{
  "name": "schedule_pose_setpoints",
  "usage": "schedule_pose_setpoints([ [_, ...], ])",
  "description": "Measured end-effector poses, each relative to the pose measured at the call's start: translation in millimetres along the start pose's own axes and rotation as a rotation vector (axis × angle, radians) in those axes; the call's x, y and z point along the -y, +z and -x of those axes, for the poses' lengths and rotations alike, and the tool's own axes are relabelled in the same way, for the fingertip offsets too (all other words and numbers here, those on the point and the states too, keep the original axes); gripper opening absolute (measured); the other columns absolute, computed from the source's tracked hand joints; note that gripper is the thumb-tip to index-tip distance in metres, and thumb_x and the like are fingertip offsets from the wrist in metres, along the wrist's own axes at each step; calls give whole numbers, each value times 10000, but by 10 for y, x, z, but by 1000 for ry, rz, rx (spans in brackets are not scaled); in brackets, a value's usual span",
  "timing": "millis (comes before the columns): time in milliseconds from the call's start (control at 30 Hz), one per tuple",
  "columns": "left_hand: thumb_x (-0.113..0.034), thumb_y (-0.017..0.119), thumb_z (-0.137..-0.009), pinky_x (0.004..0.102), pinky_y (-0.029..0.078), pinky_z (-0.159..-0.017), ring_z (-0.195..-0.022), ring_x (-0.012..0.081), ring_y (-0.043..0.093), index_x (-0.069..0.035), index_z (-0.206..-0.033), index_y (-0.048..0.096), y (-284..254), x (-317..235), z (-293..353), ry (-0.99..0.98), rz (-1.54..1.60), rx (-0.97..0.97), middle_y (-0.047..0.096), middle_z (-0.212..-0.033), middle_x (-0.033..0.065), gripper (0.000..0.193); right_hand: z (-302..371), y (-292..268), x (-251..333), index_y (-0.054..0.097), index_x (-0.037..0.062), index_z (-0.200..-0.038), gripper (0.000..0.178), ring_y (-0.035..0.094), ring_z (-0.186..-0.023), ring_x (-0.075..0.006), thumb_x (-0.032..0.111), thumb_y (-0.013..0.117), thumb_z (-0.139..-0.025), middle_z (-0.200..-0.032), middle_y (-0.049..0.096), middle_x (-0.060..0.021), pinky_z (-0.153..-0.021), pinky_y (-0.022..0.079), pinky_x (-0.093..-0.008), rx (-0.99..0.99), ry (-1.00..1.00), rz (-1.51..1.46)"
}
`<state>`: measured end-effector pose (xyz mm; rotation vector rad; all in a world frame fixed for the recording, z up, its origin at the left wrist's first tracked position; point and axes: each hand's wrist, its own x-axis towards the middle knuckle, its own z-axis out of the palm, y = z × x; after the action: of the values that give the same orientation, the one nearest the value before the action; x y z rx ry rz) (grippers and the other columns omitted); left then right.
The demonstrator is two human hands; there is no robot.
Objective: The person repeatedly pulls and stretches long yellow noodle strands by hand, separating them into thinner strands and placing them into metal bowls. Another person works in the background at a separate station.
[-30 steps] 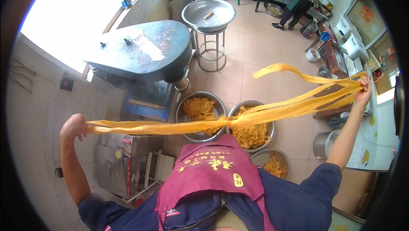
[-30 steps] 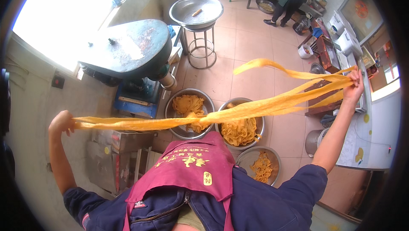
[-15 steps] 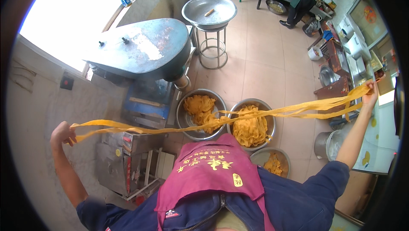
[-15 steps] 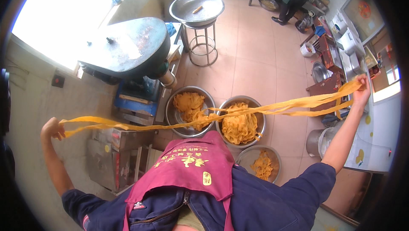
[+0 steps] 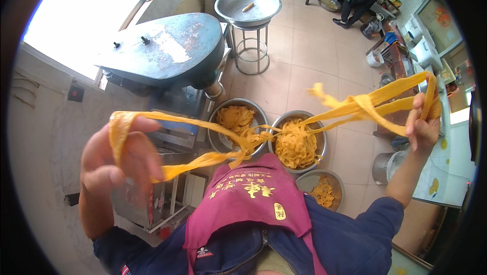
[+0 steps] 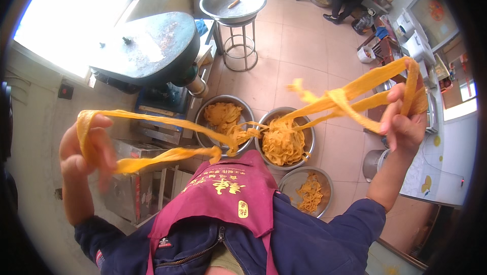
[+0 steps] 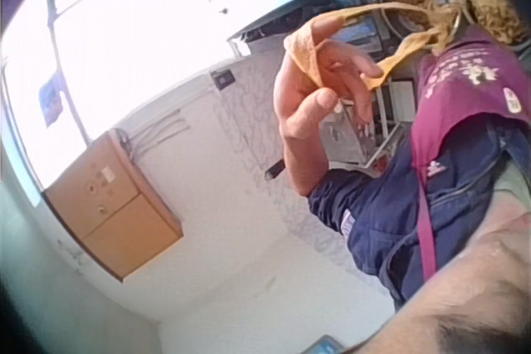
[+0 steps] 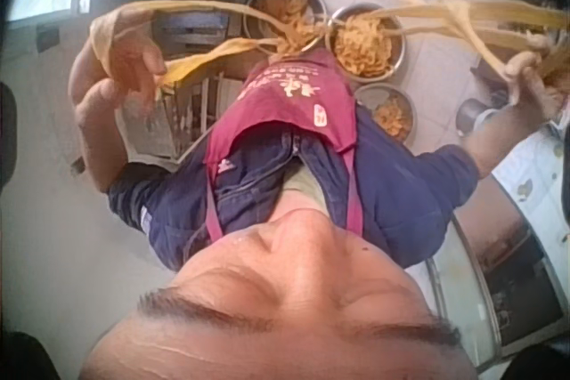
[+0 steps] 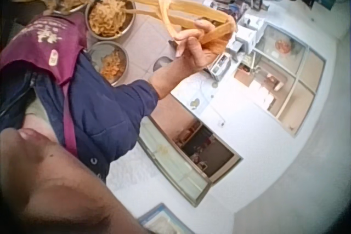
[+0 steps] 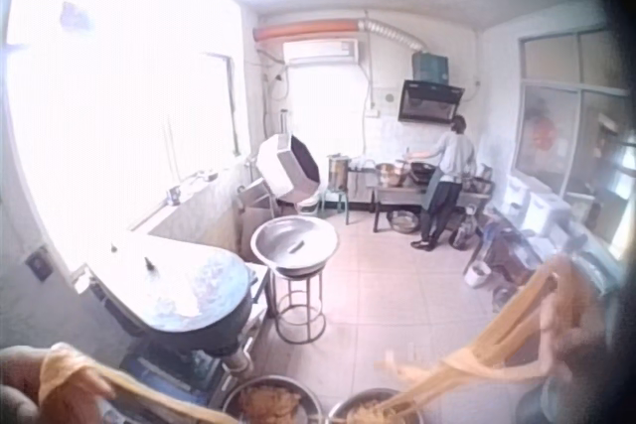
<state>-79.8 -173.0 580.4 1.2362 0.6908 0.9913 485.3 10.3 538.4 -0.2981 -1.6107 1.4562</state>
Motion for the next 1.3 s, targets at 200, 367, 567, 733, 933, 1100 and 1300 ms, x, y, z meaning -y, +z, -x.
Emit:
schedule_pose_setpoints([
  [200, 25, 552, -936, 480, 593, -961, -1201, 395, 649, 83, -1518, 321, 740, 124, -712, 154, 107, 174, 502, -1401, 320, 629, -506, 961, -275, 210, 75, -1617, 819, 707, -1062, -383, -59, 517, -870, -1242, 625, -281, -872, 593, -477, 149, -122, 28],
  [367, 186, 463, -954, 439, 615, -947, -1308, 345, 587, 57, -1511, 340, 884, 245, -1169, 431, -209, 125, 346, -1574, 269, 584, -755, 1563, -398, 146, 132, -1639, 885, 622, -1263, -425, -90, 412, -824, -1456, 507, -312, -1060, 522, -531, 288, 38, -104],
  [567, 78, 676, -908, 320, 551, -954, -1170, 186, 634, -10, -1471, 408, 878, 335, -1235, 426, -666, -208, 577, -1309, 111, 629, -788, 1728, -283, 92, 121, -1644, 967, 715, -1085, -396, -140, 346, -748, -1476, 526, -253, -992, 565, -467, 258, 427, -111],
  [733, -65, 692, -899, 341, 531, -807, -929, 219, 640, 18, -1321, 458, 491, 591, -1410, 490, -513, -302, 609, -1095, 146, 490, -847, 1824, -311, 139, 80, -1630, 894, 709, -1103, -324, -138, 383, -798, -1397, 593, -235, -998, 554, -405, 332, 367, 2],
  [933, -202, 696, -906, 433, 527, -741, -791, 356, 616, 17, -1097, 467, 691, 486, -1334, 456, -858, -363, 584, -908, 194, 371, -886, 2028, -390, 220, -1, -1585, 789, 539, -1379, -281, -153, 367, -824, -1527, 456, -142, -1165, 421, -395, 212, 386, 82],
  [1100, -127, 592, -1026, 296, 520, -778, -856, 140, 624, 6, -1071, 471, 429, 561, -1423, 231, -524, -173, 628, -956, 90, 186, -1021, 2072, -260, 223, -44, -1550, 856, 730, -649, -304, -105, 399, -714, -1139, 670, -321, -614, 639, -410, 251, 510, -287],
  [1300, -220, 541, -1080, 405, 499, -1015, -1195, 211, 604, 9, -1328, 484, 562, 1147, -1422, 470, 20, 266, 641, -1206, 134, 342, -1147, 2000, -245, 206, -83, -1556, 874, 743, -712, -303, -27, 492, -732, -1476, 418, -412, -475, 599, -320, 219, 418, -433],
])
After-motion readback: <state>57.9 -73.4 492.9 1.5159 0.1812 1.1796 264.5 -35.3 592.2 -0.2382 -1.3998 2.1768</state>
